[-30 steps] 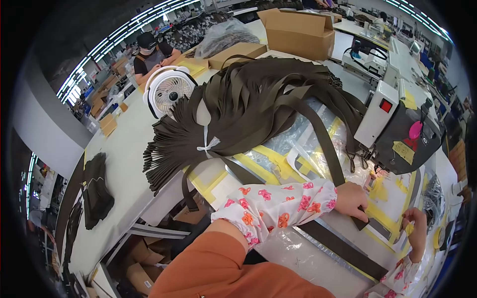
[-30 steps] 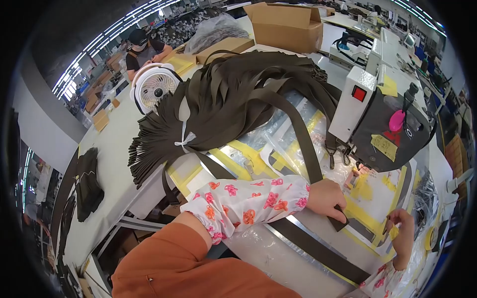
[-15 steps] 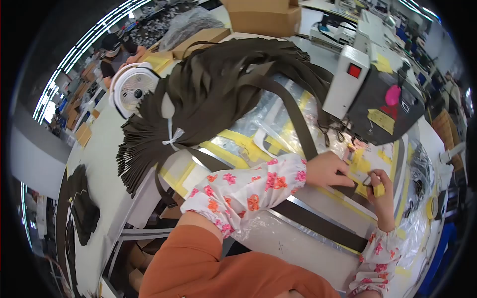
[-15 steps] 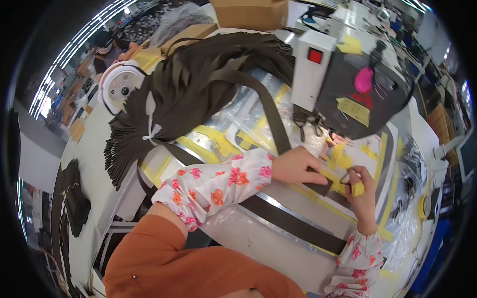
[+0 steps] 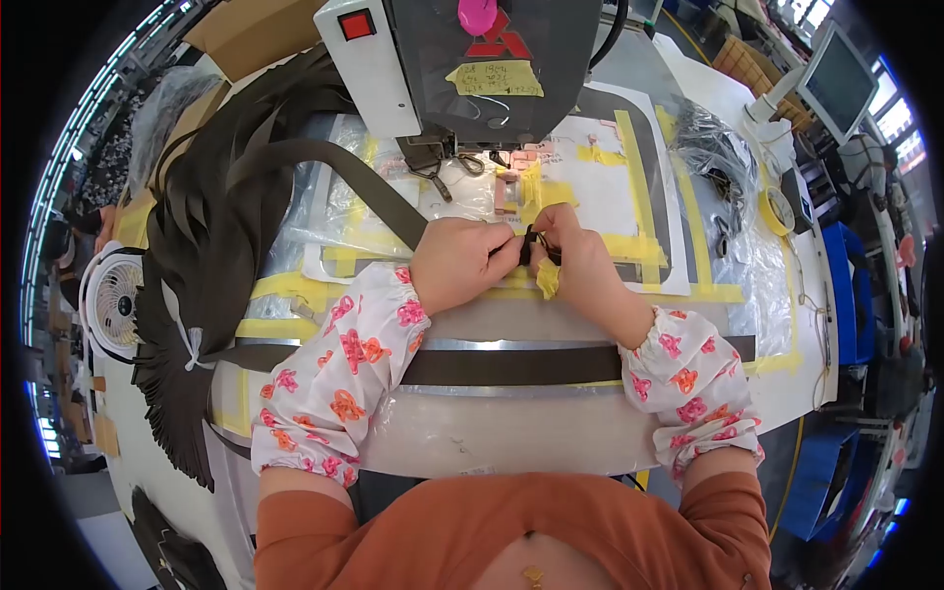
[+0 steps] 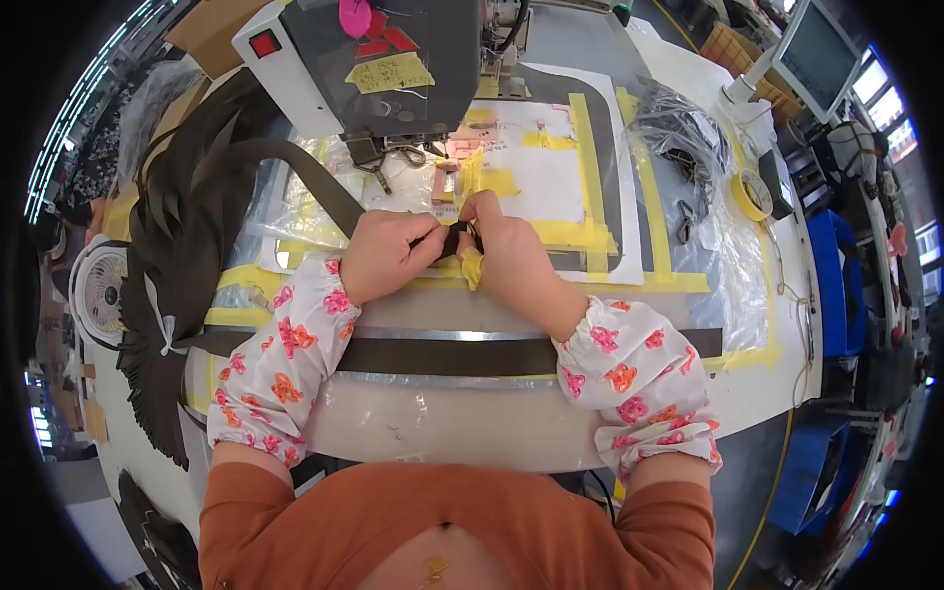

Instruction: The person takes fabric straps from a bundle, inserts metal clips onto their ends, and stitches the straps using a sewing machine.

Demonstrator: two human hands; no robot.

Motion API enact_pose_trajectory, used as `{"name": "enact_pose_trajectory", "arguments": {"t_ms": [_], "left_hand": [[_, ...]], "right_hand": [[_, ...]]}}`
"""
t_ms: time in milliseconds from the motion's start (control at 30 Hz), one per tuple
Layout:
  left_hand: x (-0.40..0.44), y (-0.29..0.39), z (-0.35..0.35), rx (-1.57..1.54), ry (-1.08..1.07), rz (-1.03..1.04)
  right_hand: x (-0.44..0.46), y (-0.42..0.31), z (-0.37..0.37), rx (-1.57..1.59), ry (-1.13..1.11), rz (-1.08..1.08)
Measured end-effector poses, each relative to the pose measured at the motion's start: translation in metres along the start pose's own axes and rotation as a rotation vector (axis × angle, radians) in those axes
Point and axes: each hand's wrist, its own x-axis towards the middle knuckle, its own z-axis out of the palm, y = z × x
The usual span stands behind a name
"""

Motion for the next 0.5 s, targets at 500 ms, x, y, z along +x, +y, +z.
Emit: {"name": "enact_pose_trajectory", "arguments": {"t_ms": [500], "left_hand": [[0.000, -0.006, 0.002, -0.055, 0.022, -0.017]], "right_hand": [[-0.012, -0.010, 0.026, 0.110, 0.136, -0.224]]}}
